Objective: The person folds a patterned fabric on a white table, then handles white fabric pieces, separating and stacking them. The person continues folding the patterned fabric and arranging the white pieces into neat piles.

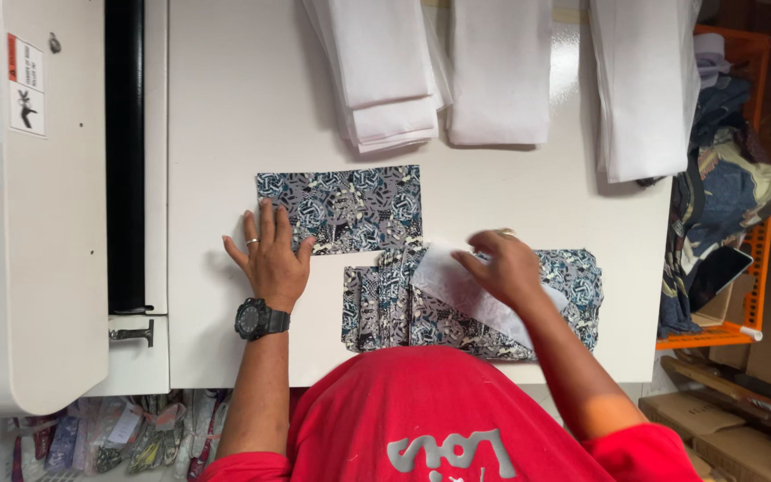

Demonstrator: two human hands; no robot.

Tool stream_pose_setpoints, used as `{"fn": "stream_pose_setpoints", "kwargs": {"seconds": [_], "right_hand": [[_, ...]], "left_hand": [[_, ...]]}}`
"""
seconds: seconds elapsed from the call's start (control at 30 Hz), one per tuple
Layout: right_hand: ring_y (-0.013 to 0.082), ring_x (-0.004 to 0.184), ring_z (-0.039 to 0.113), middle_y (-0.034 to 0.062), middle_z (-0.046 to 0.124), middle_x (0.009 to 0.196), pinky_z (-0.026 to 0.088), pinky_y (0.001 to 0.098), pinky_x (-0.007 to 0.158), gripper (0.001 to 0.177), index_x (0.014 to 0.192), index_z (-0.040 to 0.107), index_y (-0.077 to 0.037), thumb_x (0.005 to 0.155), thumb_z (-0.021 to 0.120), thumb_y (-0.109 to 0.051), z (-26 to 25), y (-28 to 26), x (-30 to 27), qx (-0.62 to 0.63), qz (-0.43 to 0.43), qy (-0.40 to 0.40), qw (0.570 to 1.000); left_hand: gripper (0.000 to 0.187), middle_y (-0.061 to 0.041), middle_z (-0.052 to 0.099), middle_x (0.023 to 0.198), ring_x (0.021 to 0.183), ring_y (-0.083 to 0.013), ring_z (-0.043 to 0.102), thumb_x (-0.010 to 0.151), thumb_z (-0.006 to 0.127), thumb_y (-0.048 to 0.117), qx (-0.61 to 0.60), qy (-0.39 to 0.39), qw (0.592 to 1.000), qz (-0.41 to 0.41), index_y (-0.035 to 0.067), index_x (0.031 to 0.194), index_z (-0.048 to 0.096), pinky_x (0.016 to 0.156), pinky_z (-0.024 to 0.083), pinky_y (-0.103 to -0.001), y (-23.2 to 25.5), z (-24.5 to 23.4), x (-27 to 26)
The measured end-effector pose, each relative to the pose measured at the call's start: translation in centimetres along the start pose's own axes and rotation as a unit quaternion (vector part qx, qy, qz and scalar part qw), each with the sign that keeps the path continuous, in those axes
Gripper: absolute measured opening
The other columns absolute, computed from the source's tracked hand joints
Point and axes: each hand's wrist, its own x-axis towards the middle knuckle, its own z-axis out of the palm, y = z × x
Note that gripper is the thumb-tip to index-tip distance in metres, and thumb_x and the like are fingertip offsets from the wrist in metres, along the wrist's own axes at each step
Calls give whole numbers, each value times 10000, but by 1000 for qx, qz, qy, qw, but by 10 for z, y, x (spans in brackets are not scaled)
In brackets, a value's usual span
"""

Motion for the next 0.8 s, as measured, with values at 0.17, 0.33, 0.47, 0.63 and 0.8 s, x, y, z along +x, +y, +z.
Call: {"fn": "stream_pose_setpoints", "kwargs": {"seconds": [0.17, 0.33, 0.47, 0.63, 0.8], "right_hand": [[276, 1017, 701, 109, 729, 1119, 570, 427, 858, 719, 1202, 713, -135, 640, 919, -533, -18, 40, -37, -36, 90, -39, 995], [285, 978, 718, 82, 764, 1086, 575, 433, 874, 393, 1134, 762, -161, 781, 832, -317, -3, 55, -44, 25, 29, -10, 999], [202, 953, 747, 76, 781, 1043, 614, 358, 819, 152, 968, 710, -82, 845, 757, -159, -13, 56, -59, 237, -16, -95, 967], [155, 908, 681, 121, 719, 954, 573, 323, 807, 228, 1030, 623, -25, 839, 745, -43, -45, 33, -72, 322, -157, -157, 920], [141, 812, 699, 81, 782, 913, 560, 309, 718, 412, 1106, 676, -43, 742, 851, -124, -59, 24, -48, 270, -131, -270, 915]], "left_hand": [[633, -197, 392, 1623, 1492, -424, 325, 956, 684, 458, -62, 37, 997, 24, 70, 1439, 556, 1157, 83, -750, 26, -3, -19], [638, -175, 428, 1578, 1477, -385, 359, 915, 724, 449, -134, 12, 986, 95, 75, 1408, 569, 1196, 175, -661, 87, -12, -37], [810, -243, 461, 1508, 1409, -398, 412, 816, 821, 460, -314, -60, 931, 175, -5, 1409, 525, 1154, 313, -553, 130, -27, -38], [568, -130, 768, 1095, 1013, -207, 718, 737, 879, 249, -559, -368, 735, 110, 0, 1201, 666, 900, 582, -390, 146, -48, -32], [241, -54, 776, 974, 850, -105, 722, 910, 753, 95, -639, -321, 698, 24, 1, 1128, 716, 777, 612, -292, 118, -52, -34]]}}
